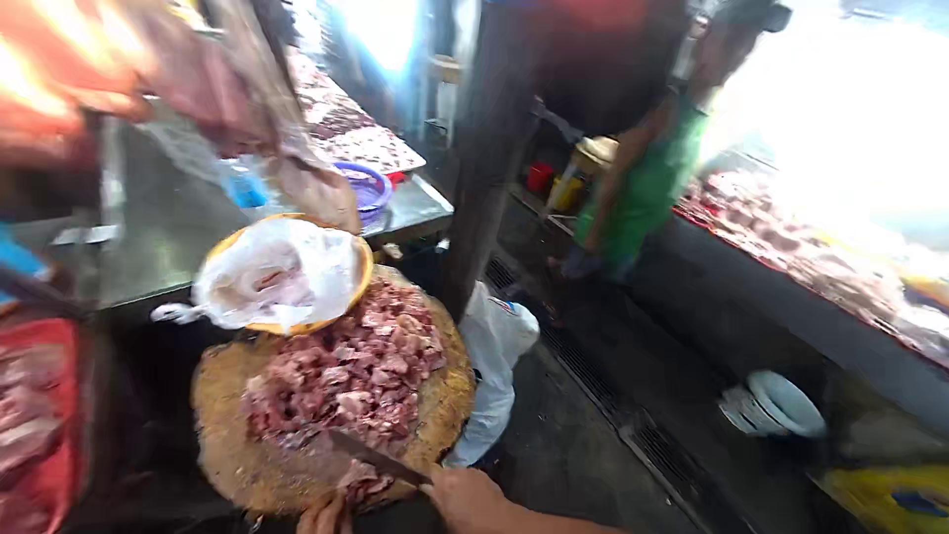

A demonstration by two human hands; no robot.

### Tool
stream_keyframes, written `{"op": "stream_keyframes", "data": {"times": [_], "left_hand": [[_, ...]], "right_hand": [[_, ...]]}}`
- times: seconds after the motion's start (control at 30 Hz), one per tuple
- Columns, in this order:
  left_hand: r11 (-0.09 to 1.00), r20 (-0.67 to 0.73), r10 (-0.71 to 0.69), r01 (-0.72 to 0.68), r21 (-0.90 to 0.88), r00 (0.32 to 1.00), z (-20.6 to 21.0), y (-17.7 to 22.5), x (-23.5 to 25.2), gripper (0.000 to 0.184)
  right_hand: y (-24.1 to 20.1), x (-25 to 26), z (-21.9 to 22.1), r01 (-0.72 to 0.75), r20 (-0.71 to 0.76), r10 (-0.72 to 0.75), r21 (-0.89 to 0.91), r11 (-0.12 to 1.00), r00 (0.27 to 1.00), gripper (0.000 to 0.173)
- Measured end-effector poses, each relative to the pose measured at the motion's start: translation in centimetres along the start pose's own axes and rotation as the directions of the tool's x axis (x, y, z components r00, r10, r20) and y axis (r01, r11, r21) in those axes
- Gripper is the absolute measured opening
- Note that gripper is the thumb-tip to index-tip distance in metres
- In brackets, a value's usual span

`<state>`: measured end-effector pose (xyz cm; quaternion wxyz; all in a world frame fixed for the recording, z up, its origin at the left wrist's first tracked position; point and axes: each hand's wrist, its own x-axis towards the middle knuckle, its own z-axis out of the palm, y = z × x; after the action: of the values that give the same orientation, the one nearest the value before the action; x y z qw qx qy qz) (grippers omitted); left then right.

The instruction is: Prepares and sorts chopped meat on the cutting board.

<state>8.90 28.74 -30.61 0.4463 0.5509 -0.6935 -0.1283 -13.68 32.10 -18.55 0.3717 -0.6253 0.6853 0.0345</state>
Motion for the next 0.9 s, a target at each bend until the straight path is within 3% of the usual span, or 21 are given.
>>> {"op": "stream_keyframes", "data": {"times": [0.03, 0.13, 0.2, 0.23, 0.27, 0.33, 0.37, 0.4, 0.43, 0.47, 0.5, 0.53, 0.57, 0.6, 0.67, 0.7, 0.73, 0.77, 0.83, 0.87, 0.9], "left_hand": [[1.0, 0.004, -0.009, 0.009, -0.001, 1.0, 0.0, -0.3, -0.1, 0.017], [0.999, 0.026, -0.041, 0.041, -0.016, 0.999, 0.3, -0.6, -0.4, 0.019], [0.999, 0.016, -0.044, 0.044, -0.021, 0.999, 0.4, -0.4, 0.1, 0.02], [0.999, -0.003, -0.04, 0.04, -0.026, 0.999, 0.5, -0.5, 0.4, 0.02], [0.999, -0.022, -0.034, 0.033, -0.019, 0.999, 0.5, -0.4, 0.4, 0.022], [1.0, -0.056, -0.025, 0.025, -0.014, 0.998, 0.7, -0.2, -0.1, 0.025], [1.0, -0.067, -0.023, 0.022, -0.012, 0.998, 0.6, 0.0, -0.2, 0.025], [1.0, -0.069, -0.022, 0.021, -0.011, 0.997, 0.5, 0.0, -0.2, 0.025], [1.0, -0.064, -0.02, 0.02, -0.011, 0.998, 0.3, 0.0, -0.2, 0.024], [1.0, -0.049, -0.023, 0.023, -0.012, 0.999, 0.1, 0.0, -0.1, 0.023], [0.999, -0.031, -0.031, 0.031, -0.011, 0.999, 0.1, 0.1, -0.2, 0.024], [0.999, -0.016, -0.035, 0.035, -0.007, 0.999, 0.2, 0.3, -0.3, 0.025], [0.999, -0.005, -0.036, 0.036, 0.0, 0.999, 0.1, 0.4, -0.3, 0.026], [0.999, 0.001, -0.042, 0.042, 0.006, 0.999, 0.2, 0.4, -0.1, 0.026], [0.998, 0.006, -0.068, 0.068, -0.004, 0.998, 0.2, 0.7, 0.0, 0.025], [0.998, -0.007, -0.069, 0.069, -0.009, 0.998, 0.3, 0.7, 0.0, 0.024], [0.997, -0.026, -0.073, 0.072, -0.022, 0.997, 0.4, 0.7, 0.0, 0.026], [0.996, -0.048, -0.083, 0.081, -0.043, 0.995, 0.5, 0.8, -0.1, 0.029], [0.99, -0.099, -0.094, 0.082, -0.111, 0.991, 0.6, 1.0, -0.9, 0.037], [0.985, -0.122, -0.095, 0.076, -0.152, 0.988, 0.5, 1.0, -1.4, 0.039], [0.982, -0.136, -0.096, 0.071, -0.176, 0.986, 0.4, 1.0, -1.9, 0.039]], "right_hand": [[0.4, 0.7, 0.0, -0.039, 0.051, 0.04, -0.028, 0.999, 0.998, 0.051], [0.6, 1.8, -0.8, -0.032, 0.02, 0.033, -0.042, 0.999, 0.999, 0.055], [-1.1, 1.6, -2.4, 0.063, -0.13, -0.061, 0.01, 0.998, 0.99, 0.053], [-2.2, 1.3, -3.0, 0.156, -0.291, -0.139, 0.034, 0.987, 0.947, 0.052], [-3.2, 0.9, -3.2, 0.275, -0.483, -0.22, 0.045, 0.96, 0.848, 0.05], [-4.5, 0.6, -3.1, 0.512, -0.766, -0.326, 0.004, 0.859, 0.553, 0.039], [-4.4, 0.7, -2.6, 0.574, -0.813, -0.355, -0.031, 0.818, 0.461, 0.033], [-3.7, 0.7, -1.8, 0.571, -0.81, -0.374, -0.058, 0.819, 0.452, 0.031], [-2.7, 0.5, -0.7, 0.492, -0.749, -0.374, -0.074, 0.868, 0.547, 0.031], [-1.7, 0.0, 0.1, 0.322, -0.593, -0.308, -0.085, 0.943, 0.744, 0.035], [-1.1, -0.4, 0.3, 0.116, -0.324, -0.143, -0.1, 0.988, 0.935, 0.042], [-0.4, -0.1, 0.4, -0.016, -0.118, 0.003, -0.113, 0.993, 0.993, 0.048], [0.0, 0.5, 0.4, -0.072, -0.032, 0.069, -0.125, 0.989, 0.997, 0.052], [0.1, 0.9, 0.0, -0.077, -0.026, 0.074, -0.126, 0.989, 0.997, 0.054], [-0.9, 1.0, -1.5, 0.011, -0.152, -0.023, -0.079, 0.997, 0.988, 0.056], [-1.8, 0.7, -2.0, 0.107, -0.292, -0.113, -0.039, 0.994, 0.95, 0.054], [-2.8, 0.7, -2.5, 0.245, -0.483, -0.221, -0.014, 0.969, 0.847, 0.051], [-3.8, 0.7, -3.0, 0.386, -0.649, -0.297, -0.006, 0.923, 0.7, 0.047], [-5.1, 0.7, -3.2, 0.599, -0.822, -0.348, -0.01, 0.801, 0.451, 0.037], [-5.0, 1.0, -2.5, 0.644, -0.848, -0.356, -0.022, 0.764, 0.393, 0.033], [-4.3, 1.3, -1.2, 0.638, -0.839, -0.374, -0.043, 0.769, 0.394, 0.032]]}}
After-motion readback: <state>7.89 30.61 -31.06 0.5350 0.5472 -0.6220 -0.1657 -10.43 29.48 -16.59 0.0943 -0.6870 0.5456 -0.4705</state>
